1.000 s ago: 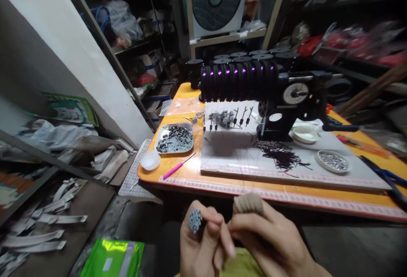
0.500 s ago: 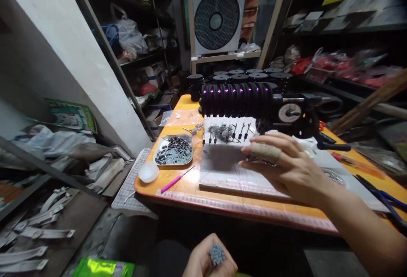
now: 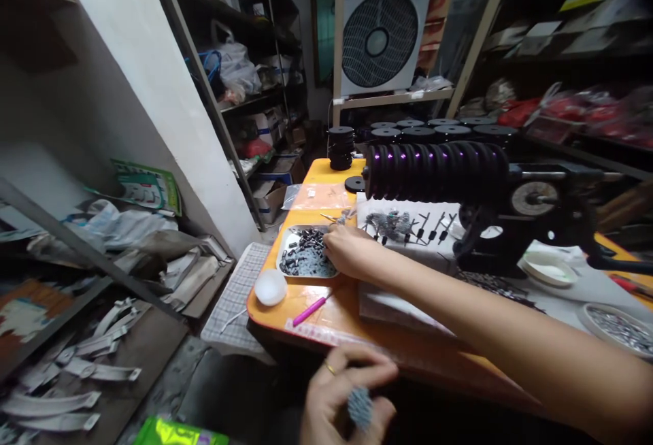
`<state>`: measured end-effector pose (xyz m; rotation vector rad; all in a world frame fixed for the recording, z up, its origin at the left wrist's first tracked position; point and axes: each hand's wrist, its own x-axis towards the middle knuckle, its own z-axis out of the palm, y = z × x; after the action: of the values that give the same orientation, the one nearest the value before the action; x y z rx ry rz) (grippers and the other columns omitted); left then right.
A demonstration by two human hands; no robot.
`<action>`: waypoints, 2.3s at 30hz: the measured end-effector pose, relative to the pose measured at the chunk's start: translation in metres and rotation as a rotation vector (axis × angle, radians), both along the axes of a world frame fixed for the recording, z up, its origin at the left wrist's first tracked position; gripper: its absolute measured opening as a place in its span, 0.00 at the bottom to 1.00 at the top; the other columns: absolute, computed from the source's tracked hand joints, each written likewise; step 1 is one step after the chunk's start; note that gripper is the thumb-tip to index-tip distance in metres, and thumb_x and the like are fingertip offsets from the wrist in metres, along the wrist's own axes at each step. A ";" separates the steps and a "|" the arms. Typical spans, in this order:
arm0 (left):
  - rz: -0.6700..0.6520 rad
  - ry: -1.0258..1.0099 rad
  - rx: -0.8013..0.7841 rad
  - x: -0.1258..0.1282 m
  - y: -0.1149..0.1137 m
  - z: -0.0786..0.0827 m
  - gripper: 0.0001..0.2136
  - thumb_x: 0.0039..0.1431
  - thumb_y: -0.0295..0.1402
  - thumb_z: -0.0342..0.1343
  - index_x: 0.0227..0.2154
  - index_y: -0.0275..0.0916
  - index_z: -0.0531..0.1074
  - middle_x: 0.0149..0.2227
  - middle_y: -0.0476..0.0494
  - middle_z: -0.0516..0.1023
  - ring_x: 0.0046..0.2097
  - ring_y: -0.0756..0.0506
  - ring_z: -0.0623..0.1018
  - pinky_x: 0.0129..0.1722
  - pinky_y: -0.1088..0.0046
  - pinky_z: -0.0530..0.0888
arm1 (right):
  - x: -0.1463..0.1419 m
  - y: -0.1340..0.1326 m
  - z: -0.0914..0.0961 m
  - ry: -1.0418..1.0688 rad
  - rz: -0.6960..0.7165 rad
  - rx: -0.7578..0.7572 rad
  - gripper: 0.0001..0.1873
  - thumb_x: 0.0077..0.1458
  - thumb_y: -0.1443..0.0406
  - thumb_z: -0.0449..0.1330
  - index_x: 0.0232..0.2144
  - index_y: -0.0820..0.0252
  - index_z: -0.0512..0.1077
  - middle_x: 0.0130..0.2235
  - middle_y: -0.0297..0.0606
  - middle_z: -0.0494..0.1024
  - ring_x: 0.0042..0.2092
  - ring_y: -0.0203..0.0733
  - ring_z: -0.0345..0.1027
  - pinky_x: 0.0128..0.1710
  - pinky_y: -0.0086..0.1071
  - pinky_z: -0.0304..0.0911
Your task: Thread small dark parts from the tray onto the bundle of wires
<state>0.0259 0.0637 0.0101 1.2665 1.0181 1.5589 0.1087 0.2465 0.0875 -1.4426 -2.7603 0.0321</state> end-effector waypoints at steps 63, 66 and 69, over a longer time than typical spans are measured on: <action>-0.471 1.261 0.870 -0.102 0.223 0.064 0.10 0.67 0.23 0.47 0.38 0.36 0.74 0.37 0.42 0.78 0.36 0.48 0.77 0.36 0.70 0.75 | 0.015 -0.004 -0.023 1.296 -0.399 -1.263 0.16 0.64 0.60 0.59 0.51 0.62 0.69 0.50 0.42 0.74 0.45 0.44 0.73 0.43 0.42 0.72; -0.458 1.251 0.874 -0.114 0.230 0.066 0.08 0.67 0.26 0.50 0.40 0.36 0.74 0.39 0.44 0.78 0.37 0.47 0.78 0.37 0.68 0.76 | 0.023 -0.022 -0.024 1.322 -0.414 -1.265 0.13 0.64 0.59 0.58 0.46 0.63 0.70 0.40 0.37 0.76 0.34 0.36 0.72 0.32 0.33 0.71; -0.363 1.211 0.804 -0.131 0.239 0.066 0.09 0.65 0.34 0.54 0.45 0.37 0.72 0.43 0.42 0.77 0.39 0.45 0.78 0.38 0.63 0.78 | 0.038 -0.051 -0.021 1.329 -0.394 -1.272 0.16 0.64 0.58 0.54 0.26 0.63 0.67 0.22 0.25 0.64 0.17 0.25 0.49 0.14 0.21 0.47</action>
<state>-0.1053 0.3026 0.0756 2.9392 0.6991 0.8009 0.1467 0.1954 0.0661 -1.1482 -1.1644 2.0353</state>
